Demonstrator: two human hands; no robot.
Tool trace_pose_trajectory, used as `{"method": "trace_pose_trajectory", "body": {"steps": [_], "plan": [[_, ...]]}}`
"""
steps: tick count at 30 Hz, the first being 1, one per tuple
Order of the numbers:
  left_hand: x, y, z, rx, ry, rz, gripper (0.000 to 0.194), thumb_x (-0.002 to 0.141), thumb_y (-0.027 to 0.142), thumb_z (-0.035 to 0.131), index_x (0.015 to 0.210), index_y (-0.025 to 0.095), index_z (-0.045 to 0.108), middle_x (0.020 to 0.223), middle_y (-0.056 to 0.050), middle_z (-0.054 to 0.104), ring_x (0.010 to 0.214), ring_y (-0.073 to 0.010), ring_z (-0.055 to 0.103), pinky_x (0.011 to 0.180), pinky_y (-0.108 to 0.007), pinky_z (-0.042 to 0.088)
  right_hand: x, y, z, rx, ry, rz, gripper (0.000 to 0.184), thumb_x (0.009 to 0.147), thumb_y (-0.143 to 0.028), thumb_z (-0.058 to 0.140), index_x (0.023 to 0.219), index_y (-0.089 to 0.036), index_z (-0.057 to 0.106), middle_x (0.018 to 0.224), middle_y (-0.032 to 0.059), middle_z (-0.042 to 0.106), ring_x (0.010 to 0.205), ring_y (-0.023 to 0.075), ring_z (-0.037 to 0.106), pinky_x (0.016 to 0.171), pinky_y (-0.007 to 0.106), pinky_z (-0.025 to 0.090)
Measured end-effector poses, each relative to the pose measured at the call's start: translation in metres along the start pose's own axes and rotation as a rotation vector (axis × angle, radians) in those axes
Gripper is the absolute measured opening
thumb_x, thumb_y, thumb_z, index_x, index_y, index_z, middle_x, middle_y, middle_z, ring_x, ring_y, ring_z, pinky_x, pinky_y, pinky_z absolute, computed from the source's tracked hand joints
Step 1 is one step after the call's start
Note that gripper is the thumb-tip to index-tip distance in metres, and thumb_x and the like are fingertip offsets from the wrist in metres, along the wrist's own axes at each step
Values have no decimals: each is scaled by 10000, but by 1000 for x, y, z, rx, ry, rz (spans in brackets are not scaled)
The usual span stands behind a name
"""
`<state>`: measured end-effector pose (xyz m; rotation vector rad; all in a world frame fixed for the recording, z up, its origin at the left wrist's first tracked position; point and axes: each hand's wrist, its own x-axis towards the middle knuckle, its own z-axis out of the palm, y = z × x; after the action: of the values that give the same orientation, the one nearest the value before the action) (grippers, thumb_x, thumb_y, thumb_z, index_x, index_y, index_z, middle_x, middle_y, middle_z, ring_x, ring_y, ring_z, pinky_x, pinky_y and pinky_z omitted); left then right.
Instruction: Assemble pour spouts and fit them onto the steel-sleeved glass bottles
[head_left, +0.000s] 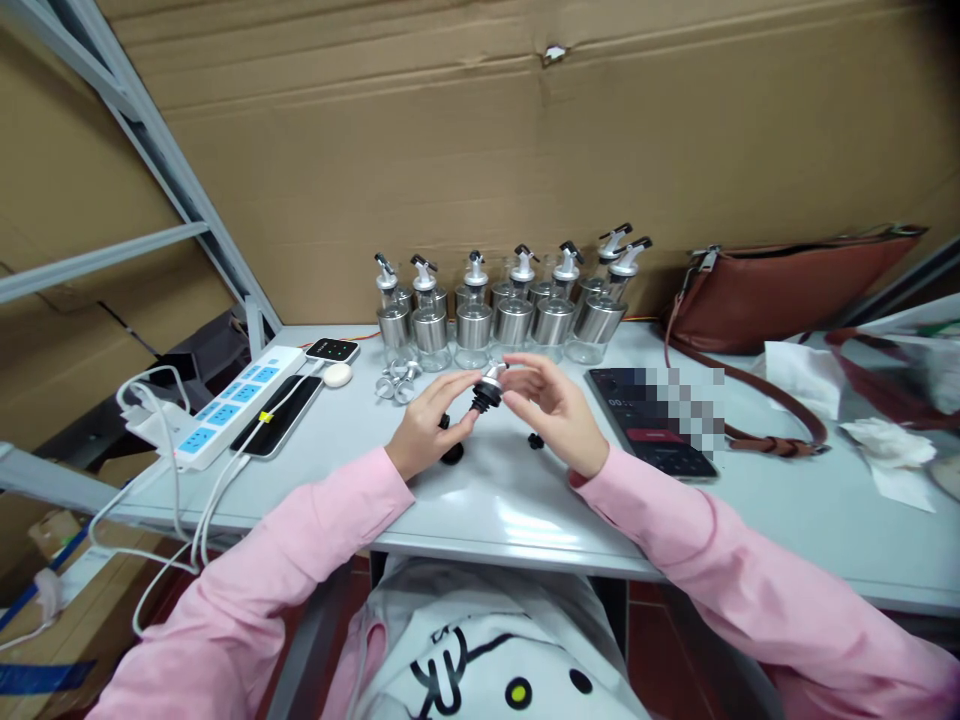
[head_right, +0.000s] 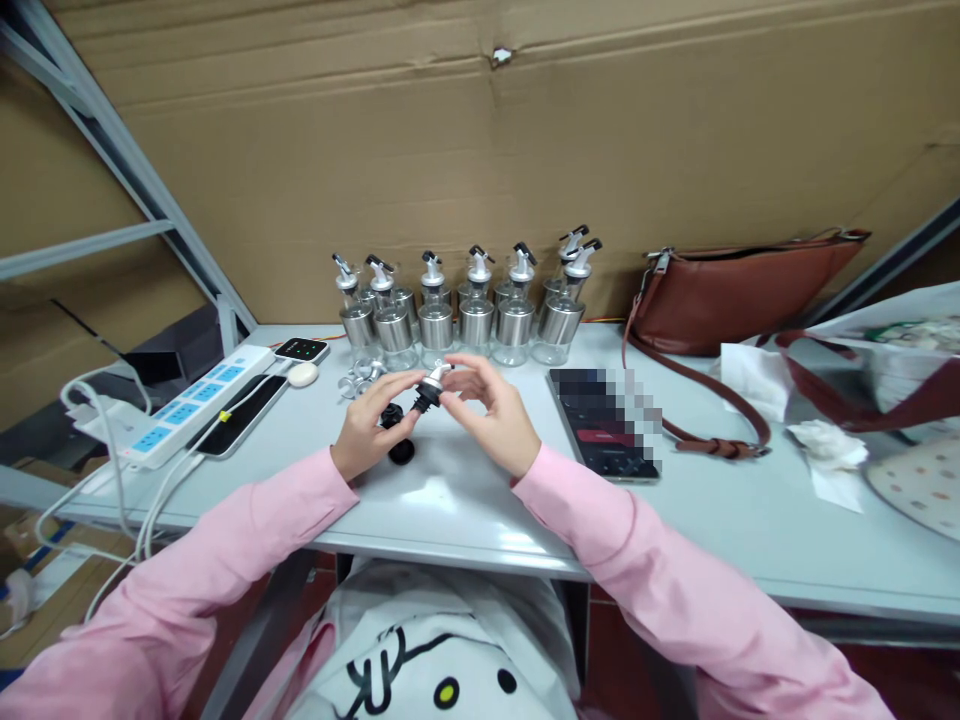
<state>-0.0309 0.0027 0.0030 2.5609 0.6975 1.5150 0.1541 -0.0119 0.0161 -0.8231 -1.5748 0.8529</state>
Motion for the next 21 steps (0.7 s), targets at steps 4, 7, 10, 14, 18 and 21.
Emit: {"method": "trace_pose_trajectory", "body": {"steps": [4, 7, 10, 14, 18, 21], "plan": [[0, 1, 1, 9, 27, -2, 367, 844, 164, 547, 1207, 185, 499, 1134, -101, 596, 1073, -176, 565, 929, -352, 491, -2, -2, 1, -301, -27, -182, 272, 720, -159, 621, 986, -209, 597, 998, 66, 656, 855, 177, 608, 738, 322, 491], [0, 2, 2, -5, 19, 9, 381, 834, 166, 561, 1208, 173, 492, 1127, -109, 591, 1071, -181, 561, 927, -351, 490, -2, -5, 1, -379, 2, -233, 229, 725, -155, 608, 948, -208, 606, 871, 45, 662, 749, 163, 592, 702, 316, 485], [-1, 2, 3, -16, 1, -1, 409, 822, 179, 571, 1220, 180, 476, 1123, -107, 577, 1056, -187, 563, 912, -354, 495, -2, -7, 1, -424, 16, -250, 207, 725, -160, 603, 923, -219, 615, 762, 19, 640, 698, 162, 575, 691, 316, 473], [-1, 3, 3, -14, -23, -16, 430, 803, 175, 569, 1220, 186, 465, 1107, -101, 550, 1028, -190, 562, 886, -349, 501, -3, -7, 0, -458, -4, -285, 193, 730, -169, 597, 916, -217, 614, 719, 13, 615, 671, 158, 570, 672, 305, 470], [-1, 2, 4, -23, -25, -8, 420, 764, 144, 561, 1173, 180, 473, 1070, -89, 541, 996, -190, 559, 869, -342, 497, -4, -7, 0, -482, -25, -310, 152, 737, -191, 596, 886, -214, 606, 682, 7, 592, 648, 154, 570, 651, 294, 470], [-2, 2, 4, -23, -30, -3, 415, 738, 127, 550, 1142, 180, 471, 1047, -81, 539, 982, -194, 554, 858, -346, 492, -4, -7, 0, -497, -45, -306, 110, 735, -211, 600, 844, -216, 591, 653, -2, 574, 639, 153, 572, 643, 290, 467]]}}
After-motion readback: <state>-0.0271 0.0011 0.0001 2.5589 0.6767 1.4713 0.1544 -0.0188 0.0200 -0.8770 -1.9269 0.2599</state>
